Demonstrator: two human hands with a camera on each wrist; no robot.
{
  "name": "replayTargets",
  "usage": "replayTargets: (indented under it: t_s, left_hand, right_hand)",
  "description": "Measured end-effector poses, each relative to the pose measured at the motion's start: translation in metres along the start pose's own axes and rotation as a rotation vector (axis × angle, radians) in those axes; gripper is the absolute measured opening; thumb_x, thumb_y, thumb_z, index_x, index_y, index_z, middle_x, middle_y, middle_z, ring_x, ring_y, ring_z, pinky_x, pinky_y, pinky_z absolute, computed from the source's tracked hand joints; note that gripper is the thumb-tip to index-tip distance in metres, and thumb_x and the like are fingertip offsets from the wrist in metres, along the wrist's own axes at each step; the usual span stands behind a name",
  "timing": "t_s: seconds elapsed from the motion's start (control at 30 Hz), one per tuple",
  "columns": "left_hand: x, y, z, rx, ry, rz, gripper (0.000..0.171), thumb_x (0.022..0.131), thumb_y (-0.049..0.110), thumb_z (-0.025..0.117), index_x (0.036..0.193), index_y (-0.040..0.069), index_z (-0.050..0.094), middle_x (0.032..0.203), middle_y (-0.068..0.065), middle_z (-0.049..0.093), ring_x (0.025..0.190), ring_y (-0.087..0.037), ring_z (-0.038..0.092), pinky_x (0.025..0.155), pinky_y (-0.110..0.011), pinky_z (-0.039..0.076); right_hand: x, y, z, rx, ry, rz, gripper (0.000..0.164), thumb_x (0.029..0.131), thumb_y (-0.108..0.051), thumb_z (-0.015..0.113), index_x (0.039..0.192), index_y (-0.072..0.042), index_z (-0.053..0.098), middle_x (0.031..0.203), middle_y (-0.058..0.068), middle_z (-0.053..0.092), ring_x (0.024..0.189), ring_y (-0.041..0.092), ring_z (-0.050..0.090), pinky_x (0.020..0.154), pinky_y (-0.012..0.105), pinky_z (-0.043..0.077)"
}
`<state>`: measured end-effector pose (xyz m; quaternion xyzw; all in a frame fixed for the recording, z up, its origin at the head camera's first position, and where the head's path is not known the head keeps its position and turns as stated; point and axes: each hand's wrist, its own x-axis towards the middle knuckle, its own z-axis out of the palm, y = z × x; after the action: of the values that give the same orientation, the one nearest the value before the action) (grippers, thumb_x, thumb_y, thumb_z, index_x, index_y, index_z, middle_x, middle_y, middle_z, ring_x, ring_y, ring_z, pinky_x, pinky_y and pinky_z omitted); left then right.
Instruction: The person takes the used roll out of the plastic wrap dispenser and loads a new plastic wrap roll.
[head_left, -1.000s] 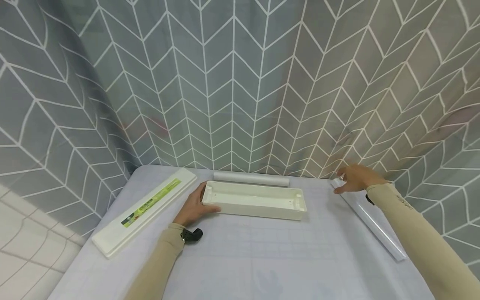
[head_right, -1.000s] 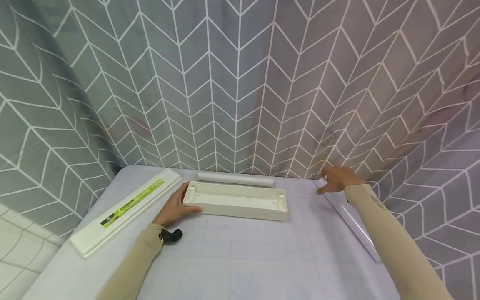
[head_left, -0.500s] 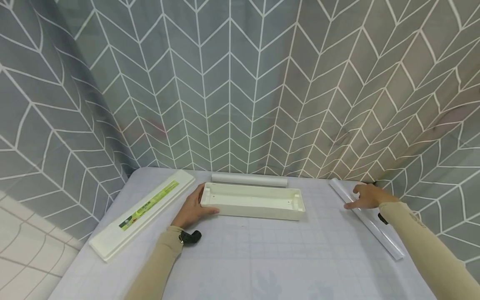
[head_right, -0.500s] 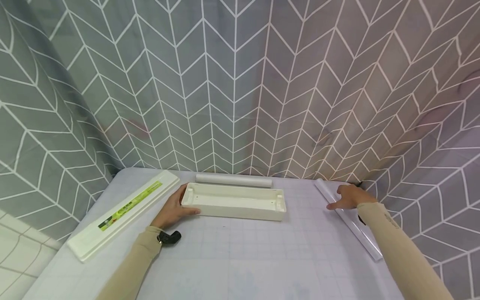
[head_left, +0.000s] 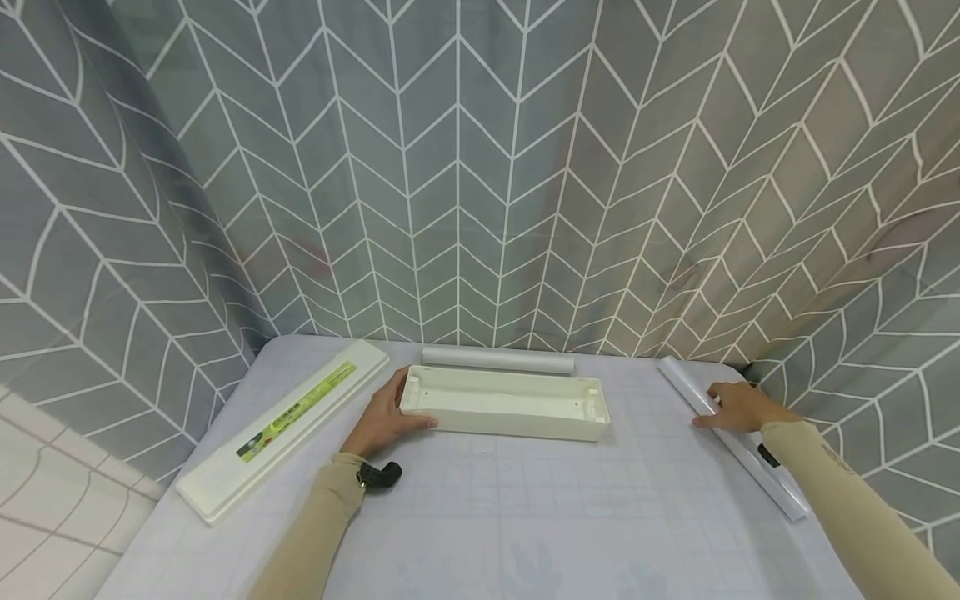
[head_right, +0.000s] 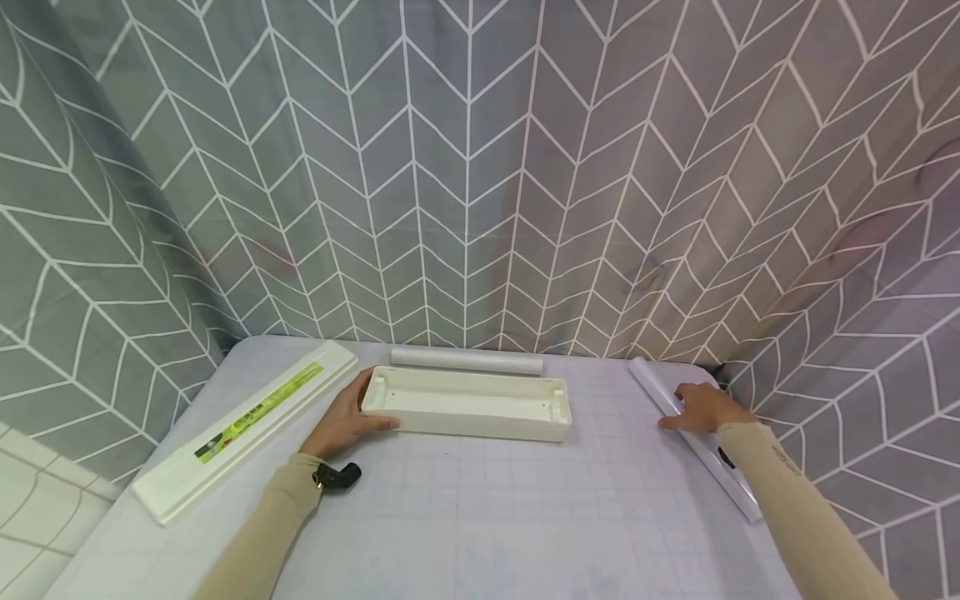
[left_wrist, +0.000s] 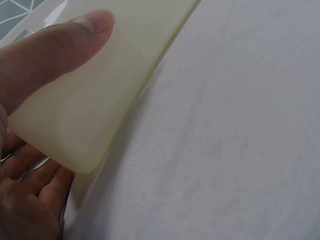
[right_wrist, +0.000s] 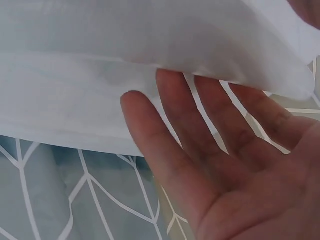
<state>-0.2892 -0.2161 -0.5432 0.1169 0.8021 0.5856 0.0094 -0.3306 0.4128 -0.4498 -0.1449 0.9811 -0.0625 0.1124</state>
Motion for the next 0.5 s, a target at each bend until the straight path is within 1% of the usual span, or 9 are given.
replayTargets:
  t_s: [0.1, 0.27, 0.5]
  left_hand:
    - [0.000, -0.001, -0.001, 0.001, 0.004, 0.006, 0.111, 0.073, 0.023, 0.100, 0.163, 0.013, 0.035, 0.157, -0.010, 0.053, 0.147, -0.030, 0.049, 0.124, -0.051, 0.034]
    - [0.002, -0.002, -0.001, -0.010, 0.000, 0.005, 0.111, 0.073, 0.022, 0.100, 0.163, 0.014, 0.036, 0.156, -0.009, 0.053, 0.147, -0.029, 0.049, 0.124, -0.050, 0.034]
    - [0.000, -0.001, 0.000, -0.020, -0.002, -0.001, 0.113, 0.072, 0.021, 0.101, 0.163, 0.014, 0.035, 0.157, -0.011, 0.052, 0.147, -0.030, 0.049, 0.123, -0.050, 0.035]
  right_hand:
    - [-0.001, 0.000, 0.001, -0.023, 0.018, -0.012, 0.062, 0.087, -0.037, 0.083, 0.113, 0.015, 0.062, 0.089, 0.018, 0.070, 0.080, 0.030, 0.063, 0.075, 0.050, 0.054]
    - [-0.002, 0.005, 0.005, -0.036, 0.026, -0.002, 0.062, 0.086, -0.032, 0.084, 0.117, 0.017, 0.060, 0.099, 0.028, 0.072, 0.086, 0.037, 0.068, 0.078, 0.056, 0.056]
    - [0.000, 0.012, 0.013, -0.041, 0.048, -0.012, 0.061, 0.084, -0.027, 0.084, 0.116, 0.018, 0.061, 0.103, 0.031, 0.071, 0.092, 0.044, 0.070, 0.081, 0.059, 0.057]
